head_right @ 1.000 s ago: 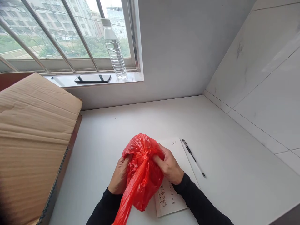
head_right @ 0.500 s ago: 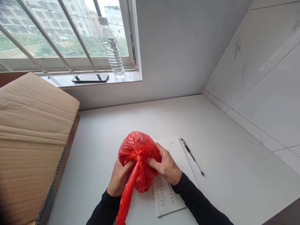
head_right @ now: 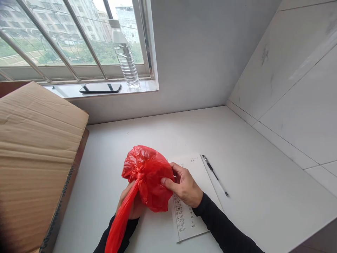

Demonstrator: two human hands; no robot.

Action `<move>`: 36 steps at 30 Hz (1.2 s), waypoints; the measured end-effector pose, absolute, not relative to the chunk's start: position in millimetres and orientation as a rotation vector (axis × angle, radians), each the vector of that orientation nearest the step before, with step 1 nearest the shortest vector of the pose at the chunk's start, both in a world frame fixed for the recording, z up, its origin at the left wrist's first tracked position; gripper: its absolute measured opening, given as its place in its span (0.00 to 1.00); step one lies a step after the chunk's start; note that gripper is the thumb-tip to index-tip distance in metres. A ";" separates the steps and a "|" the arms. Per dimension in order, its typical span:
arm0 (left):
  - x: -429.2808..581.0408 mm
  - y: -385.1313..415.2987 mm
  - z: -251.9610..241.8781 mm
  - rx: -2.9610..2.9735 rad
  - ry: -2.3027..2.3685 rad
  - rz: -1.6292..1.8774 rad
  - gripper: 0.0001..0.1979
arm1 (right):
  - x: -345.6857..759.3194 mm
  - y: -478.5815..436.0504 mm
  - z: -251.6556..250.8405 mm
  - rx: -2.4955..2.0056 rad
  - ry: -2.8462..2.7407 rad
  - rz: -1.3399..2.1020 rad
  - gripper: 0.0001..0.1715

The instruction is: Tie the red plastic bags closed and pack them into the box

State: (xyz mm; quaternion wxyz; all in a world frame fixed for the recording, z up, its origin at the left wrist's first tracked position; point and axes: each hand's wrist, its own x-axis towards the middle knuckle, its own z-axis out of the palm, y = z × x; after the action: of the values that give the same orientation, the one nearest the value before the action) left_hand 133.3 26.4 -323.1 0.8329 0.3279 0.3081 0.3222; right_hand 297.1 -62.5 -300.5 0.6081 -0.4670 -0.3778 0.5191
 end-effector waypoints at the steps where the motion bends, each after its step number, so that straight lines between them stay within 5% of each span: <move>1: 133.4 26.1 -324.3 0.706 0.640 0.655 0.18 | 297.9 -62.6 -303.0 -1.091 -0.847 1.170 0.17; 11: 143.3 21.5 -328.3 0.713 0.577 0.722 0.19 | 300.9 -62.4 -299.1 -1.094 -0.882 1.179 0.21; 16: 140.7 18.5 -328.2 0.710 0.533 0.617 0.17 | 300.1 -61.6 -306.4 -1.179 -0.827 1.038 0.15; 26: 146.5 20.5 -315.0 0.722 0.656 0.738 0.25 | 298.8 -63.7 -295.4 -1.082 -0.891 1.201 0.28; 36: 147.0 18.8 -321.8 0.759 0.676 0.722 0.23 | 300.8 -61.5 -301.8 -1.162 -0.875 1.142 0.20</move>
State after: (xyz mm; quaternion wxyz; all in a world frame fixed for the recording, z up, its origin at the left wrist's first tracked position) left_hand 147.0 18.8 -321.8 0.8120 0.3555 0.3164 0.3379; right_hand 300.8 -61.5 -301.8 0.6023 -0.5017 -0.3777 0.4929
